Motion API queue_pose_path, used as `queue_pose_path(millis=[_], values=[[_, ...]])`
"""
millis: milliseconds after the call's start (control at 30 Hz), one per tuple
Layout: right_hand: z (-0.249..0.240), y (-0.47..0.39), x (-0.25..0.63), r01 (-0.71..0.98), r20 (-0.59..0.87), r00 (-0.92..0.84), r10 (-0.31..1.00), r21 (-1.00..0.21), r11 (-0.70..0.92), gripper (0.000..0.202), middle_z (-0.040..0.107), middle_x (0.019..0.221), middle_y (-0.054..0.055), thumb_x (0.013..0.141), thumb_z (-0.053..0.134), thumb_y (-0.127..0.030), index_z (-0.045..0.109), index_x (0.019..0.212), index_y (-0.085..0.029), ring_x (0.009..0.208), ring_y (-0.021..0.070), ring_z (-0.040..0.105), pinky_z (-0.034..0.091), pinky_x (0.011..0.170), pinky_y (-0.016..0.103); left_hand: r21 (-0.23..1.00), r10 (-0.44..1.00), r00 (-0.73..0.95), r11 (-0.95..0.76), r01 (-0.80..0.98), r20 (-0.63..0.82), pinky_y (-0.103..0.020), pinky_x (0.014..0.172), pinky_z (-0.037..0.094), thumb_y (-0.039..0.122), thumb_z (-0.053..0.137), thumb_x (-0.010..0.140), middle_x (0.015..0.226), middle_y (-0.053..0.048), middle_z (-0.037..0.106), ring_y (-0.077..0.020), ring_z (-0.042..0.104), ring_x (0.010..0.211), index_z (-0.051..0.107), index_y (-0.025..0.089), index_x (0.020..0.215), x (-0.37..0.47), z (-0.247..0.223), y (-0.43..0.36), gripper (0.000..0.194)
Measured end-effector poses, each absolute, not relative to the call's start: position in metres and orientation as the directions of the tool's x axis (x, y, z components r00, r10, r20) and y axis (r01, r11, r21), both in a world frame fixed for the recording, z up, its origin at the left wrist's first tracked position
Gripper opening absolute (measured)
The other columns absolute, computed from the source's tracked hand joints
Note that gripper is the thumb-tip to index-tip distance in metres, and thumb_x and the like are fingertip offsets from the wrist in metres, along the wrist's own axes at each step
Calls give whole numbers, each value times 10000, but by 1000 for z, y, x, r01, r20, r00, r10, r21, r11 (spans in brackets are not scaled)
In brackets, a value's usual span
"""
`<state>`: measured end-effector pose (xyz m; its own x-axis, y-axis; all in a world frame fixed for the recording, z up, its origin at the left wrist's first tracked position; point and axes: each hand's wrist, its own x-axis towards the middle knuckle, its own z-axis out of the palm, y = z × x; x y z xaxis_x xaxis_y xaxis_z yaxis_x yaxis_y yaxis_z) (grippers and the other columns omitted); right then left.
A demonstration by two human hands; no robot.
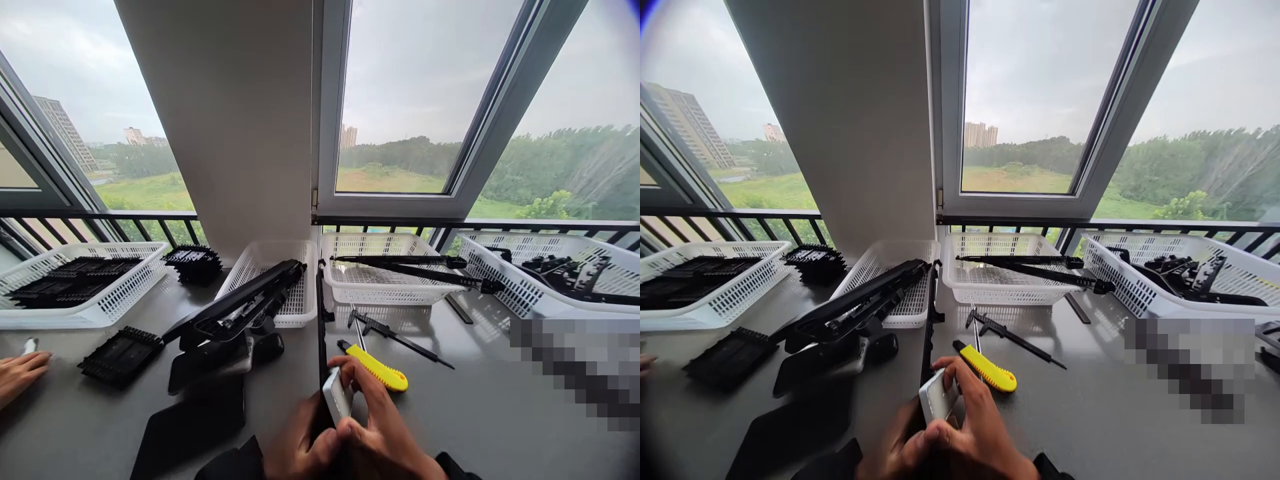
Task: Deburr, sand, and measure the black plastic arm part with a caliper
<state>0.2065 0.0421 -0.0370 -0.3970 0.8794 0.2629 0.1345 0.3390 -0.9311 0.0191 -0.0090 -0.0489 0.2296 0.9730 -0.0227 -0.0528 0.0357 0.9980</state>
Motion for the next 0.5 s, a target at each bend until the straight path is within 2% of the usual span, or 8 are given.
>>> queue_pose_path(millis=[67,133,200,267,367,433,500], values=[[-34,41,208,146,237,-389,890,-938,313,831,678,1156,104,807,611,-949,631,1252,-248,966,307,637,507,900,414,1000,960,281,-17,-12,20,-492,1089,502,810,627,872,1330,-182,764,-449,672,1223,728,177,1389,17,-50,-10,823],[-33,39,209,139,247,-328,912,-942,305,798,656,1247,105,847,691,-843,558,1396,-279,1006,310,654,517,911,420,1000,956,294,-17,-7,19,-480,1042,526,835,577,884,1292,-183,768,-439,679,1192,716,165,1394,15,-54,-13,854],[-34,37,209,99,288,-244,926,-943,319,742,612,1340,112,879,732,-759,517,1427,-308,1070,320,667,522,949,435,1000,970,242,17,25,-22,-458,1004,536,833,538,912,1257,-173,770,-410,685,1155,734,171,1347,15,-55,-17,816],[-33,35,208,19,348,-157,924,-935,355,627,591,1339,104,909,717,-740,540,1342,-321,1131,336,668,518,985,452,997,977,207,37,60,-49,-440,973,536,838,500,928,1206,-165,772,-384,686,1109,756,170,1271,16,-53,-18,793],[-29,31,204,-85,430,-61,901,-901,425,520,603,1319,96,923,684,-764,525,1128,-313,1250,374,629,485,1049,489,996,957,288,-1,84,-23,-419,920,540,894,429,910,1060,-154,783,-356,690,997,770,155,1173,21,-40,-11,856],[-27,28,202,-109,462,-70,884,-885,453,546,616,1373,110,914,665,-798,484,1065,-306,1318,395,588,447,1096,524,996,931,363,-53,69,24,-410,888,552,937,397,878,1018,-151,793,-349,693,945,771,152,1191,26,-29,-4,924],[-25,25,200,-104,464,-159,872,-886,452,580,595,1478,133,897,661,-824,478,1056,-297,1371,412,553,408,1142,549,998,924,380,-51,31,36,-405,884,567,944,455,848,1042,-144,813,-353,701,944,779,167,1227,29,-22,0,923]])
